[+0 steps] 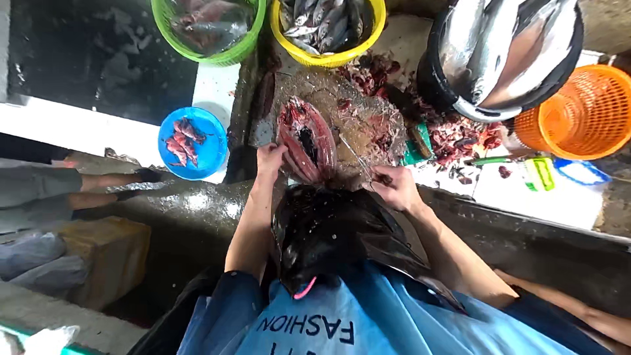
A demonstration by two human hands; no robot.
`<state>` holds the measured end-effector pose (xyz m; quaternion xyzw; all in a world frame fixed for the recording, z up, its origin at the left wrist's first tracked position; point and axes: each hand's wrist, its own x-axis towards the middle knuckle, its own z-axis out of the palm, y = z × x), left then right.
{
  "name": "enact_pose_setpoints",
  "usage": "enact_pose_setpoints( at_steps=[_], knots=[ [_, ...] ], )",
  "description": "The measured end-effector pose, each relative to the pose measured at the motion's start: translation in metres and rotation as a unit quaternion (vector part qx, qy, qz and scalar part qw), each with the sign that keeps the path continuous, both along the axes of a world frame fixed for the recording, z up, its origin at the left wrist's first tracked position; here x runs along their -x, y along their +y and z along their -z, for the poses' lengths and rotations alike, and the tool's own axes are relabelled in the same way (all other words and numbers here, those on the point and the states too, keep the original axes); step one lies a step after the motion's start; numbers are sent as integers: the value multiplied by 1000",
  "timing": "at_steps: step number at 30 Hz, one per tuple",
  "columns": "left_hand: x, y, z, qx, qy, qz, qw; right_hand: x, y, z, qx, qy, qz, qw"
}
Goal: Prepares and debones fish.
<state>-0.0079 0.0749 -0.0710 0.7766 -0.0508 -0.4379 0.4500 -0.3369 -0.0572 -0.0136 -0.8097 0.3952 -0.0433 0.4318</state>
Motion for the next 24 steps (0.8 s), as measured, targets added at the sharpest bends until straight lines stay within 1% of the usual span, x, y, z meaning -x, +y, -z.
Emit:
enact_pose_setpoints(
  at_steps=[3,5,8,10,11,14,17,21,24],
  knots=[
    [-43,-35,-2,-33,-38,69,996,-20,1,0,-8,15,0,1000],
    [-59,-46,-1,-46,-34,100,993,-35,6,2,-48,-20,3,999],
    [-64,-41,1,-18,7,122,992,-61,25,-3,-176,-128,7,976],
    [-59,-35,-8,24,44,123,991,-80,38,-4,-237,-163,0,958],
    [-54,-32,-12,38,61,118,990,-88,44,-3,-248,-163,-6,955],
    [-45,-25,-18,55,117,88,988,-101,59,11,-214,-106,0,971],
    [-39,-21,-13,78,117,41,989,-105,70,14,-189,-57,22,980],
    [-34,-18,-10,119,133,-1,984,-112,80,16,-179,-50,46,982],
    [-30,-15,-8,165,159,-24,973,-124,80,19,-145,-46,47,987]
  ],
)
